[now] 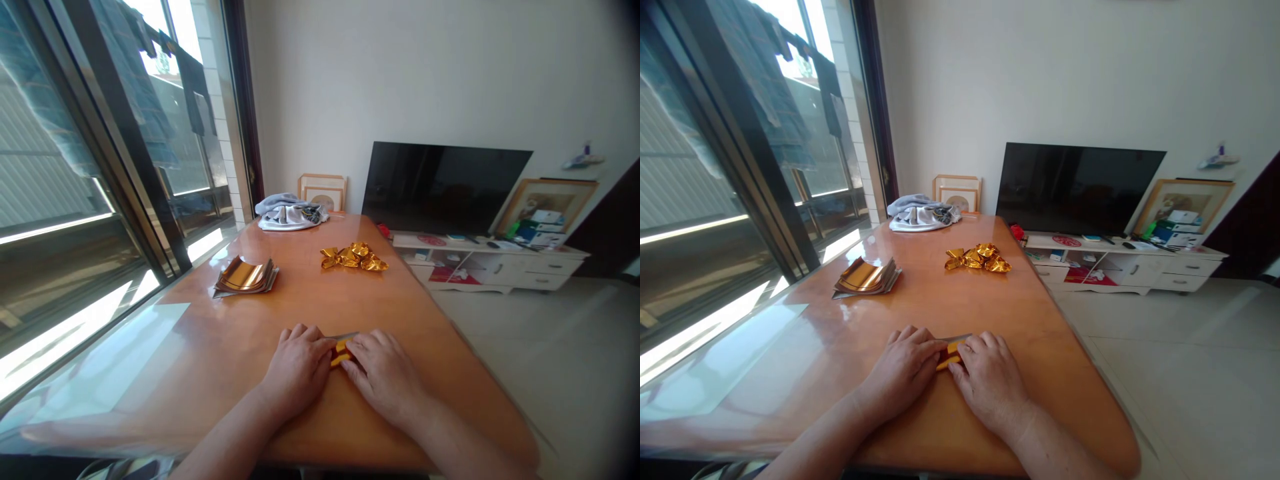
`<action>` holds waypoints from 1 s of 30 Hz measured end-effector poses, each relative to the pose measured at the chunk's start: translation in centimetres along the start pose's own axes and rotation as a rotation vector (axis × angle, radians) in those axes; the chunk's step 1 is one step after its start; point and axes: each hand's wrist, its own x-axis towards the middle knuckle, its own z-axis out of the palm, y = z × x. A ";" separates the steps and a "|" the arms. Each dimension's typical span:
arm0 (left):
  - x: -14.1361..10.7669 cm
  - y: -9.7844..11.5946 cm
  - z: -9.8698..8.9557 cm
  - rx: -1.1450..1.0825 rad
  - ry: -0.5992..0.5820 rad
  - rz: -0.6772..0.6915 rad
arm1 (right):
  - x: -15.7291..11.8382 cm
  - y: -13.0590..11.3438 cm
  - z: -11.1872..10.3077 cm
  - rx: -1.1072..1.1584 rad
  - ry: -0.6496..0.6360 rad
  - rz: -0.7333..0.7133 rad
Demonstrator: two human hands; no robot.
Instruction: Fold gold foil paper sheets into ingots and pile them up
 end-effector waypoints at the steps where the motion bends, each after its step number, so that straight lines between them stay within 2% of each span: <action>1: -0.1 0.0 0.0 -0.006 0.007 -0.001 | 0.0 -0.1 0.0 -0.007 -0.003 0.003; 13: -0.4 -0.1 0.1 -0.006 0.047 -0.011 | -0.1 -0.3 0.1 -0.068 -0.019 0.037; 20: -1.2 0.2 -0.8 0.080 0.072 -0.005 | -0.1 -0.2 0.1 -0.028 -0.021 0.040; 27: -1.9 0.3 -0.6 0.001 0.007 0.158 | -0.1 -0.1 0.4 -0.027 -0.004 0.043; 30: -1.9 0.3 -0.2 0.006 0.001 0.178 | -0.1 -0.1 0.4 -0.023 0.006 0.046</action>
